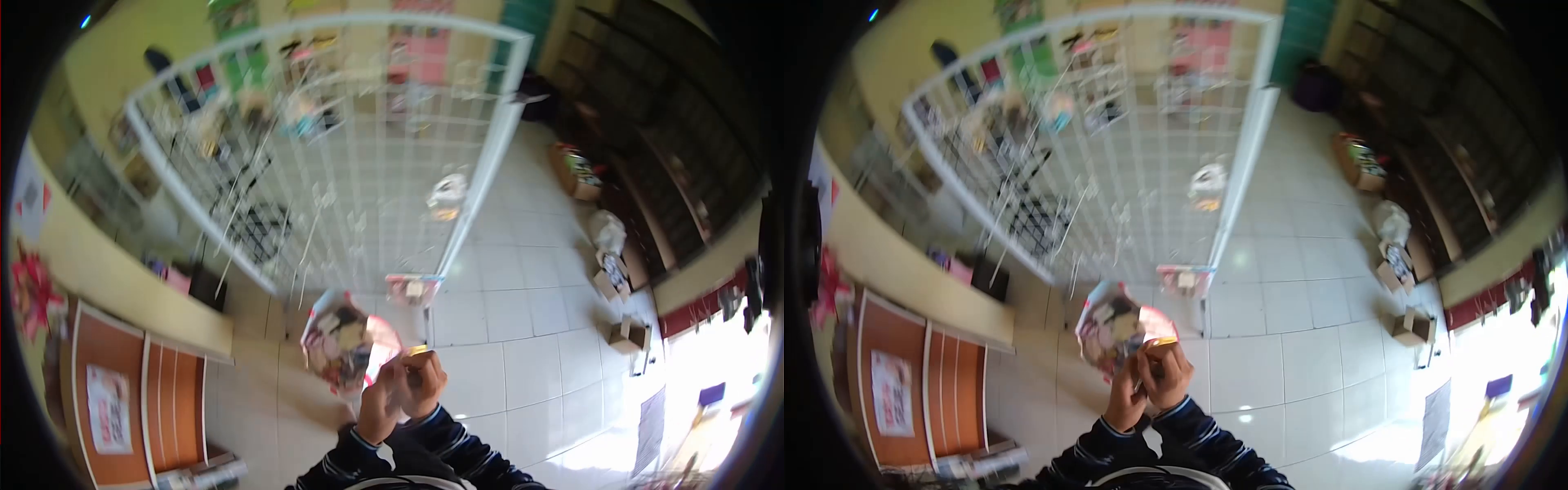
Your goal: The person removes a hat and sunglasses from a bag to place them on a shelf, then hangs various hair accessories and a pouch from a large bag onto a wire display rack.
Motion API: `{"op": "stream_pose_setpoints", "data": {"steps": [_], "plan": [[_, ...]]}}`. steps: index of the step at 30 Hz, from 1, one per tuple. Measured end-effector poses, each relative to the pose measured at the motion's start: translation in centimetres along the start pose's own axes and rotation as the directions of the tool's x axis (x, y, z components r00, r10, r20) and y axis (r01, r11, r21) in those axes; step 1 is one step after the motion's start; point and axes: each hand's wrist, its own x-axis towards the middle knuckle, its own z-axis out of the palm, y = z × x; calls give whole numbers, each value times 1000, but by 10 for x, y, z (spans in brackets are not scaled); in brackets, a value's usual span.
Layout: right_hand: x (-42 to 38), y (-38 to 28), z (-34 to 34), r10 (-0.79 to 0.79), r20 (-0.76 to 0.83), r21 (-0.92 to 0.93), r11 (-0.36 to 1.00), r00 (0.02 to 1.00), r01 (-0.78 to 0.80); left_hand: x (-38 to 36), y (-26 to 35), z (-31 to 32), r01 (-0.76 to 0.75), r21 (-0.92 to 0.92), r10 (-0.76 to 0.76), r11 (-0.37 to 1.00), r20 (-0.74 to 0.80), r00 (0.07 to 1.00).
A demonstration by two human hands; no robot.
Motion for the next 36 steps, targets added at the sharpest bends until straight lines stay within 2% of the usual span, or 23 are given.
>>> {"op": "stream_pose_setpoints", "data": {"steps": [2,3,4,6,7,8,10,12,14,16,18,20,22,23,24,26,27,29,30,34,36], "plan": [[13,13,-12,142,-126,17,990,982,-141,1,23,2,-53,153,55,987,-11,998],[18,19,-16,350,-135,128,934,927,-334,5,28,4,-136,145,137,980,9,991],[24,18,-23,377,-96,133,922,921,-364,10,26,7,-149,154,148,977,17,989],[37,9,-34,544,2,362,782,839,-508,22,19,14,-76,128,82,989,-35,996],[36,20,-37,507,70,445,755,859,-482,34,23,20,-119,55,119,991,5,993],[33,32,-42,512,235,485,675,826,-556,46,28,26,-157,-22,158,987,37,987],[46,40,-57,545,330,550,553,771,-626,64,33,34,-180,-48,183,982,51,982],[67,42,-69,501,302,543,608,811,-579,87,46,36,-120,41,112,992,169,979],[100,38,-78,406,184,418,792,895,-445,117,67,37,-163,115,155,980,73,985],[152,15,-91,346,180,527,756,921,-387,158,93,31,-265,41,268,963,-104,958],[202,-12,-101,178,195,568,781,964,-259,205,120,22,-539,82,542,838,-240,805],[241,-28,-107,68,223,422,893,972,-159,236,153,16,-695,165,714,700,-212,668],[268,-35,-98,0,231,443,890,973,-105,263,160,15,-792,90,797,604,-72,600],[277,-37,-96,4,243,383,918,970,-100,268,160,15,-775,114,782,622,-31,623],[280,-38,-93,-1,241,388,917,970,-95,264,160,21,-667,21,665,745,-96,740],[286,-40,-88,26,266,397,908,964,-135,262,157,21,-600,31,599,799,-119,792],[284,-47,-90,7,268,404,907,963,-119,265,155,21,-605,34,604,796,-118,788],[285,-39,-88,23,268,356,926,963,-121,274,149,23,-657,-148,646,739,-121,754],[285,-34,-87,46,272,304,944,961,-131,275,149,23,-657,-151,646,738,-122,754],[285,-29,-86,31,274,345,930,961,-128,276,149,21,-608,-246,609,754,-82,789],[282,-32,-85,53,290,289,947,956,-141,275,152,20,-579,-259,580,773,-79,811]]}}
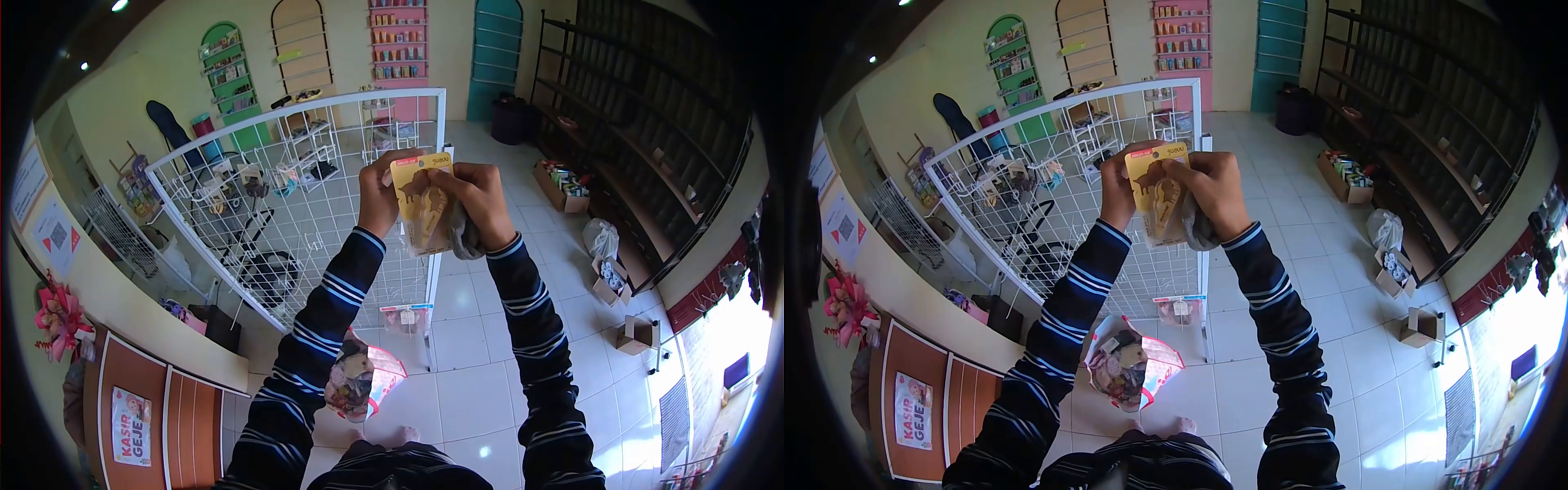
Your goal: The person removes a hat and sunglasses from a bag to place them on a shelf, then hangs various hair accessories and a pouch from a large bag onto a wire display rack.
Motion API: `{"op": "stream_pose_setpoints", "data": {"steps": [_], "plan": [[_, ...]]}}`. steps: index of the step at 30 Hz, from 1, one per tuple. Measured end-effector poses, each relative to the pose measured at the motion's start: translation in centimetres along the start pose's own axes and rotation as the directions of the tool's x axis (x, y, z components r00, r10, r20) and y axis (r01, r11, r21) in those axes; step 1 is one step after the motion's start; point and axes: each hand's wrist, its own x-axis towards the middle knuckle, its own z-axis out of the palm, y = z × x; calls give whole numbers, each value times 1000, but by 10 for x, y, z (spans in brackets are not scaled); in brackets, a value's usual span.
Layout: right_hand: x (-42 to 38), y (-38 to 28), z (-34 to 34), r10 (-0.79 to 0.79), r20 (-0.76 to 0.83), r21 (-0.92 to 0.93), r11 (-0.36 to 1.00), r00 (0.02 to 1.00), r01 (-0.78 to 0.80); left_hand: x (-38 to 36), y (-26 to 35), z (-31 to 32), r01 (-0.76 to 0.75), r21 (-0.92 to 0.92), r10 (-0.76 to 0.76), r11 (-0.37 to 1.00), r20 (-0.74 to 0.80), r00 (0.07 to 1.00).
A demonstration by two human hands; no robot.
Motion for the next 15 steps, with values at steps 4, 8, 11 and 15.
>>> {"op": "stream_pose_setpoints", "data": {"steps": [4,8,11,15], "plan": [[0,0,0,1,-7,13,1000,1000,-1,2,0,0,-29,-63,32,998,47,998],[-1,-4,-1,30,-23,54,998,999,-29,2,1,-1,-37,-54,39,998,49,998],[-1,-4,2,19,-21,11,1000,1000,-19,2,5,-1,-20,-12,21,1000,41,999],[0,-6,0,29,-1,23,999,1000,-29,4,2,-1,-31,76,27,997,53,998]]}}
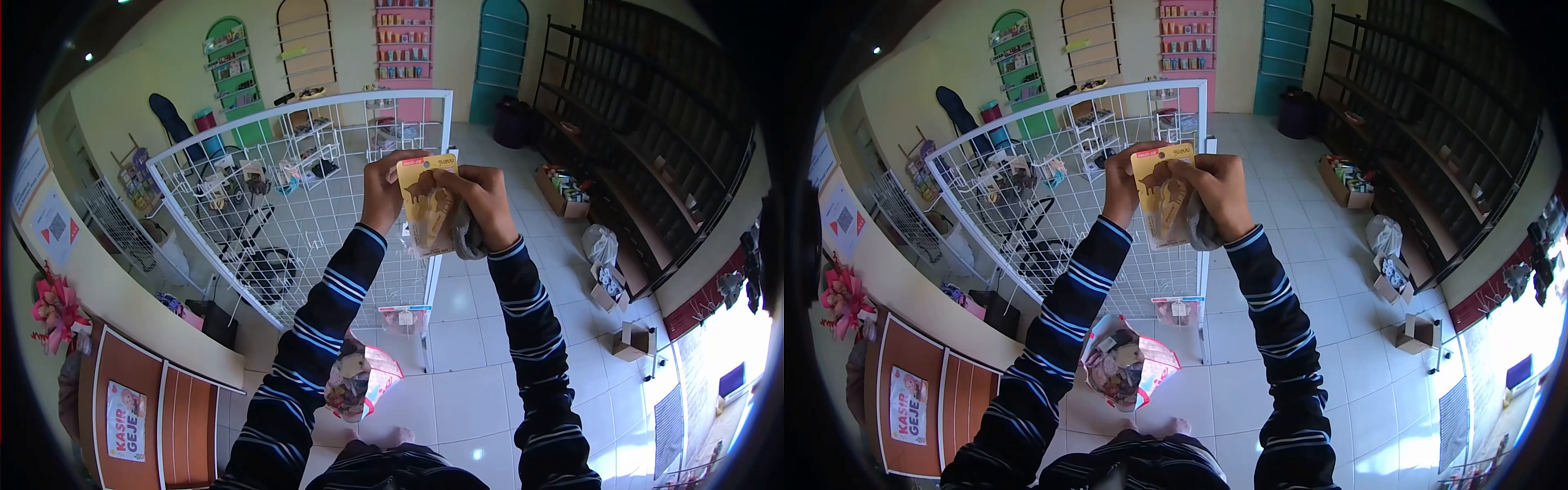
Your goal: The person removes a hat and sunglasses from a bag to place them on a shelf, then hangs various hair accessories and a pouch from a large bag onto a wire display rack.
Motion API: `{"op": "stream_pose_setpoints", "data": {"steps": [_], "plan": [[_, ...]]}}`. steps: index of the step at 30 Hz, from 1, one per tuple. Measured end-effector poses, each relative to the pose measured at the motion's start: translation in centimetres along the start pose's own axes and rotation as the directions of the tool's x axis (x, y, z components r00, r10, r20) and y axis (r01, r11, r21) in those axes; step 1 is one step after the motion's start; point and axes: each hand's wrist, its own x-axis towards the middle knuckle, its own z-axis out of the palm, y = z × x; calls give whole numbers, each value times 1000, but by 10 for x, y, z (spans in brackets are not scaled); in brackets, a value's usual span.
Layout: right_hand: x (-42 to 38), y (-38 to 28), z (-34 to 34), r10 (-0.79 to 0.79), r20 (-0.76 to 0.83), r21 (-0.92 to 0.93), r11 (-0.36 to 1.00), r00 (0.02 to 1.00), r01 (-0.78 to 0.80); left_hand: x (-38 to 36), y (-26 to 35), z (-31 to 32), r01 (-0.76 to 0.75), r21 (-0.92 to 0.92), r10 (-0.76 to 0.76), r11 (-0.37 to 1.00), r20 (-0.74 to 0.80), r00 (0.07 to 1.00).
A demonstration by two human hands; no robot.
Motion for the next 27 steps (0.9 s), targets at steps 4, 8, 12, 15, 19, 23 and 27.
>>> {"op": "stream_pose_setpoints", "data": {"steps": [4,8,12,15,19,23,27], "plan": [[-1,-2,1,7,-16,0,1000,1000,-7,0,-2,-1,3,-6,-3,1000,-7,1000],[3,4,-4,3,-5,-4,1000,1000,-3,-1,0,1,73,-144,-78,987,-33,996],[10,17,-1,9,-27,-27,1000,1000,-10,0,1,1,56,-153,-57,987,-1,998],[30,46,3,-6,-57,6,1000,998,7,-2,-5,-3,199,-298,-226,934,-57,972],[61,75,13,-8,-119,-131,991,993,-7,-23,-24,-14,302,-372,-393,878,-198,898],[92,99,18,6,-219,-311,947,976,-76,-70,-21,-20,454,-140,-475,880,-245,845],[111,118,23,120,-227,-247,953,966,-176,-135,-40,-48,537,-118,-549,836,-186,815]]}}
